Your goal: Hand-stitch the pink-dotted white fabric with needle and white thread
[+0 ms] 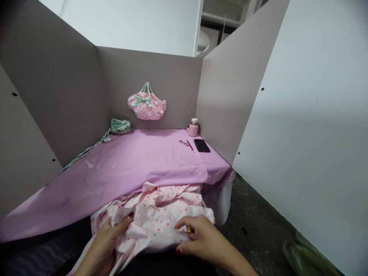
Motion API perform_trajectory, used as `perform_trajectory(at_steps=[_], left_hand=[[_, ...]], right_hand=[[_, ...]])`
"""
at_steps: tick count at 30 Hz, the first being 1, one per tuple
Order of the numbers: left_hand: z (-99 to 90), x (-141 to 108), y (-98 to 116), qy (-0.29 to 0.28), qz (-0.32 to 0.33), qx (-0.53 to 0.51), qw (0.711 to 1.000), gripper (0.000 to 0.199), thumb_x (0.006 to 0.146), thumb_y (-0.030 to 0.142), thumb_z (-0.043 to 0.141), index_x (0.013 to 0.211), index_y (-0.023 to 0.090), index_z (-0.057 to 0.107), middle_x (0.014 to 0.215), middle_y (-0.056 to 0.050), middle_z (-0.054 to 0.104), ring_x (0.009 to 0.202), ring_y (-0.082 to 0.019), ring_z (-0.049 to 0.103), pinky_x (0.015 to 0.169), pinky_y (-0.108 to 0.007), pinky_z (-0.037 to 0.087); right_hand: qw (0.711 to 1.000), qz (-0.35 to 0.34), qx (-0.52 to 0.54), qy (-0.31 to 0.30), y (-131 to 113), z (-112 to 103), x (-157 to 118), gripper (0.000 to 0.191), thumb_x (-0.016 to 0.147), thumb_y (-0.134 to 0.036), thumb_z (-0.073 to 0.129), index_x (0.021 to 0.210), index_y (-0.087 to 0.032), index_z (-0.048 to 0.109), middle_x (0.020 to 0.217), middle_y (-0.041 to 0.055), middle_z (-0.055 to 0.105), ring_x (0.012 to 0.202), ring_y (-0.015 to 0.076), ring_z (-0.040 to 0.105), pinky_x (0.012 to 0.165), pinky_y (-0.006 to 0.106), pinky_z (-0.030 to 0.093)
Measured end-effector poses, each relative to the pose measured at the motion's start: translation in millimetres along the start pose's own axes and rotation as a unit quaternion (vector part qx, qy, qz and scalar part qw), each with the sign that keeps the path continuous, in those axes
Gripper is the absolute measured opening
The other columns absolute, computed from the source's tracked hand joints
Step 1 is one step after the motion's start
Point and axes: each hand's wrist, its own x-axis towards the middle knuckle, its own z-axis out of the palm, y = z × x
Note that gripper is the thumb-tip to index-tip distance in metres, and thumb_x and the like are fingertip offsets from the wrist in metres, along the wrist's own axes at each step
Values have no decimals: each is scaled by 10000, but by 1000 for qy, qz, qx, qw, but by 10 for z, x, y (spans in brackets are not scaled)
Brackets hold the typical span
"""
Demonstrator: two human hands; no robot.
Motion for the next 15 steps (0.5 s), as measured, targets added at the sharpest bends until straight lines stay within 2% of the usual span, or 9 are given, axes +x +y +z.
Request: perform_trajectory(at_steps=[3,5,8,11,15], left_hand=[[11,-3,12,-6,-7,-1,1000,376,735,203,648,1095,190,541,933,-76,717,874,-286,661,718,-353,523],[19,-1,13,-2,-10,1,1000,370,739,200,645,1092,193,537,939,-74,716,879,-283,659,726,-353,522],[28,6,2,4,-8,3,1000,336,737,205,650,1054,202,541,960,-74,710,878,-279,660,734,-350,520],[31,9,-10,7,-4,11,1000,293,734,207,653,1006,202,543,927,-74,715,874,-272,662,750,-345,516],[9,23,-31,46,0,34,998,283,711,187,670,961,203,537,844,-62,719,863,-263,665,742,-334,516]], right_hand=[[999,-39,-19,22,31,135,-7,111,717,-230,607,711,-138,668,612,4,544,576,112,457,549,211,316],[998,-45,16,41,47,126,-17,187,759,-263,563,644,-130,628,602,14,545,584,118,462,557,220,321],[989,-27,137,44,69,12,-47,289,747,-400,601,644,-132,568,554,-15,451,527,92,366,494,208,263],[948,-16,313,56,65,-122,-92,364,690,-472,667,648,-147,509,532,-47,369,484,64,266,452,196,203],[865,-30,473,167,-37,-347,-164,389,592,-411,769,628,-177,462,520,-80,263,451,51,153,405,190,168]])
